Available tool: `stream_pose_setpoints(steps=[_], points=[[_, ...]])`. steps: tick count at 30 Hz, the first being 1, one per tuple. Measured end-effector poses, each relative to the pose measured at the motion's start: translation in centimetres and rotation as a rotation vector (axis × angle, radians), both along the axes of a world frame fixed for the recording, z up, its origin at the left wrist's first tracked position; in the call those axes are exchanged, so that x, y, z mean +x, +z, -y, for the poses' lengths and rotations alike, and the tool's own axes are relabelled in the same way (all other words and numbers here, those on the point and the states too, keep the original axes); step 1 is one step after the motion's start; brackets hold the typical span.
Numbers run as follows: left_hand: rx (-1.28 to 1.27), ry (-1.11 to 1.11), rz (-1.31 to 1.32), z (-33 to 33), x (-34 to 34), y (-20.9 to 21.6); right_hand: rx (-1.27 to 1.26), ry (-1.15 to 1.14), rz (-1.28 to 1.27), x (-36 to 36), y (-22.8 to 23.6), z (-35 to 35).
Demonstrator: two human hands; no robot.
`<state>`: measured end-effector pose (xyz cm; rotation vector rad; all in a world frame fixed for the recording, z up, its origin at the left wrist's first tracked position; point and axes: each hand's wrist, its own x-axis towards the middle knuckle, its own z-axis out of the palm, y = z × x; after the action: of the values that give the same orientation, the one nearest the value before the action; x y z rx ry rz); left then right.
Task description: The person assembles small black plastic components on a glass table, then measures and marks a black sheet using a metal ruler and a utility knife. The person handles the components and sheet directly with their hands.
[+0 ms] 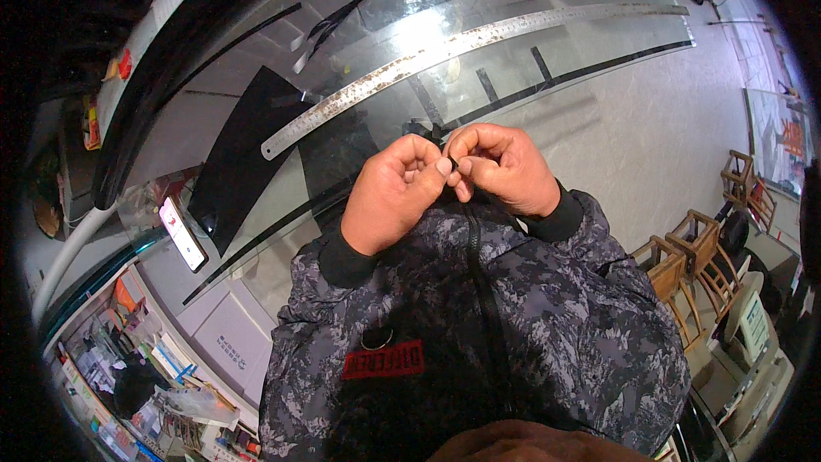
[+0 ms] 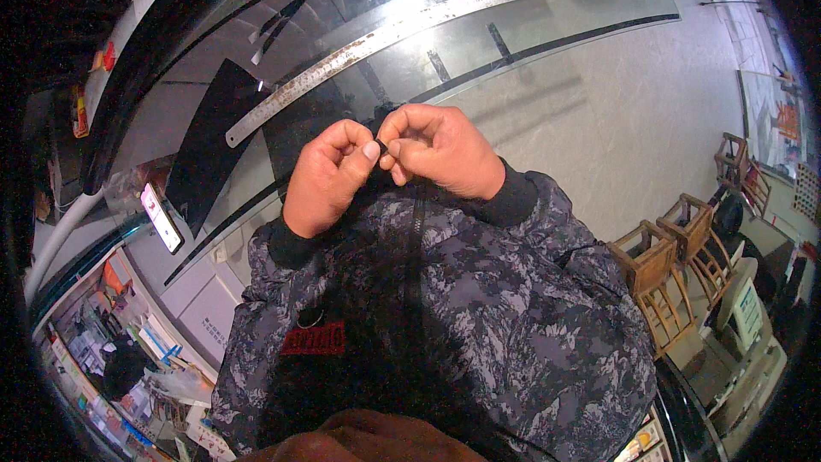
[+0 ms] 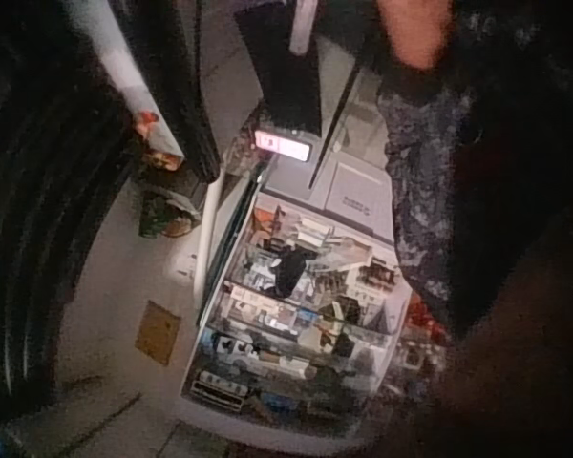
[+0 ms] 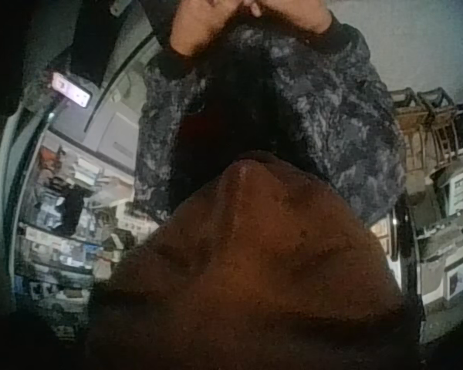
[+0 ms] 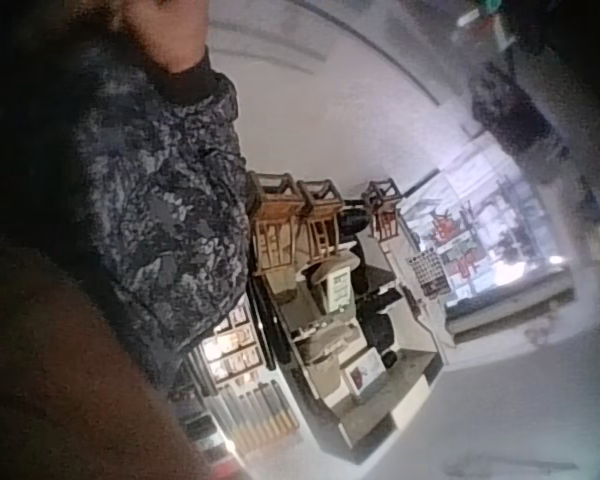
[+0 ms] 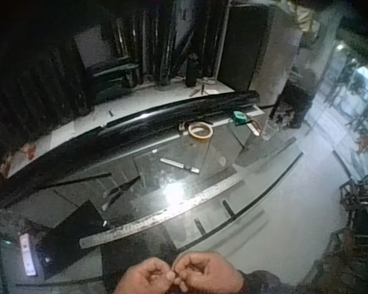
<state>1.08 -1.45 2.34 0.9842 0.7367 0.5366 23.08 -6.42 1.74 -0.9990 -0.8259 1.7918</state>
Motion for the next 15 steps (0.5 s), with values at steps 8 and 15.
stream_pose_setpoints(steps=[8, 15], points=[[0.005, 0.018, -0.003, -0.08, 0.01, 0.36, -0.001, -0.014, -0.093, 0.11, -0.41, 0.14], [0.021, 0.019, -0.006, -0.11, -0.02, 0.62, 0.033, 0.001, -0.101, 0.29, -0.53, 0.14]])
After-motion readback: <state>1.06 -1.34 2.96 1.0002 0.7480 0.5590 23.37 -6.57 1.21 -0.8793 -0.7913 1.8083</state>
